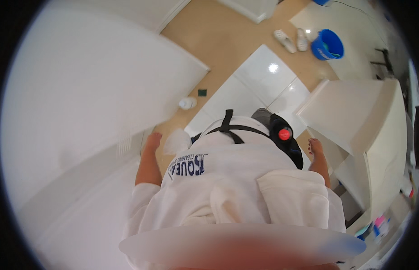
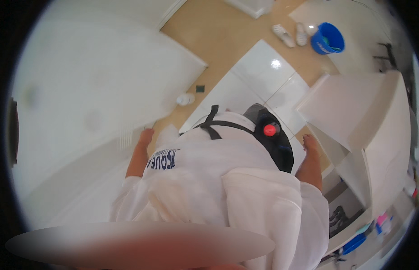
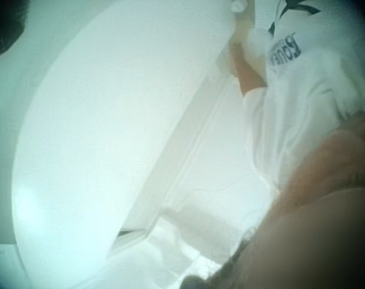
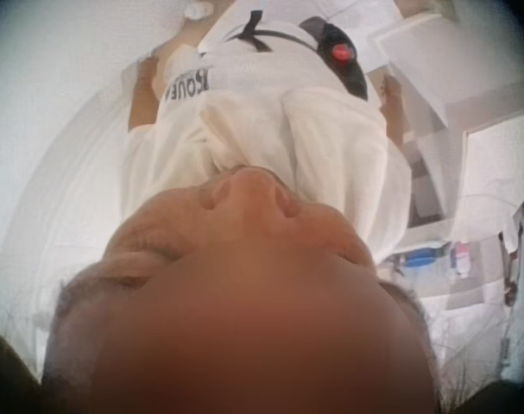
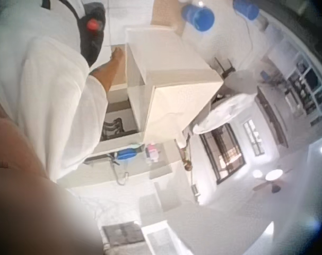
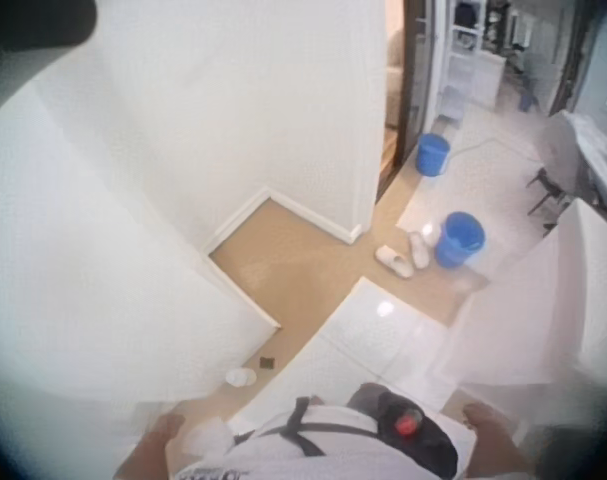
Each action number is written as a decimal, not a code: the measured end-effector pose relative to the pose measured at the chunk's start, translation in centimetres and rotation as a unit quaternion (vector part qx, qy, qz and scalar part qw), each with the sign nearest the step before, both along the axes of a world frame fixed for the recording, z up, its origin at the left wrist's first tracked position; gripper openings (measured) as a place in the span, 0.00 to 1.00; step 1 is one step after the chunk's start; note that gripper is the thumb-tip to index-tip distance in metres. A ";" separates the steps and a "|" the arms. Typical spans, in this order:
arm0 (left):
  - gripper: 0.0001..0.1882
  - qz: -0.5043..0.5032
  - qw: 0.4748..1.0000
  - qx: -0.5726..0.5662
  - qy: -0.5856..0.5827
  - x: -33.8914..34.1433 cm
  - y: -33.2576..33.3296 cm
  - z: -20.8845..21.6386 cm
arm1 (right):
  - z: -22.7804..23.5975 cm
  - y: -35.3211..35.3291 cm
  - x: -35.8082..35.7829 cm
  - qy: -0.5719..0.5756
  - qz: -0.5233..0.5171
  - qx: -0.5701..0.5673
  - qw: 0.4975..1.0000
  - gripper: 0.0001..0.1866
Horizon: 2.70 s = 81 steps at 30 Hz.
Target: The person washes multiple cloths in a kitchen sink using running water and cleaning solutions. They scrub and rinse the cloths, then place them into a blue bucket. The person also handles a green cloth and a yellow cloth during the process.
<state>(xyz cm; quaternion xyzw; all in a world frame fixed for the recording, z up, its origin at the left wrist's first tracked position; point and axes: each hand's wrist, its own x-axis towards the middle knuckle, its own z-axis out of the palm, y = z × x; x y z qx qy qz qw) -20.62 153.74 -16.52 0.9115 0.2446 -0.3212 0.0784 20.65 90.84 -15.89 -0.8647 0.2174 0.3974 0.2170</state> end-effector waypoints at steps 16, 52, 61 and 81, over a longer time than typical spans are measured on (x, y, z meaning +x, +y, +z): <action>0.14 -0.055 0.997 0.012 0.048 19.6 3.1 -2.4 | -3.5 -0.9 14.7 -0.107 0.130 0.037 0.985 0.14; 0.20 -0.433 0.890 -0.118 -0.077 107.8 -4.9 1.7 | 3.4 0.5 39.2 -0.252 -0.071 -0.119 0.958 0.15; 0.20 -0.222 0.937 -0.213 -0.167 118.0 -12.0 2.7 | 6.9 -2.5 47.1 -0.147 -0.238 -0.021 0.960 0.18; 0.15 -0.142 0.982 0.012 -0.126 132.5 -13.2 -0.5 | 13.7 -8.8 75.2 -0.337 -0.091 0.084 0.933 0.19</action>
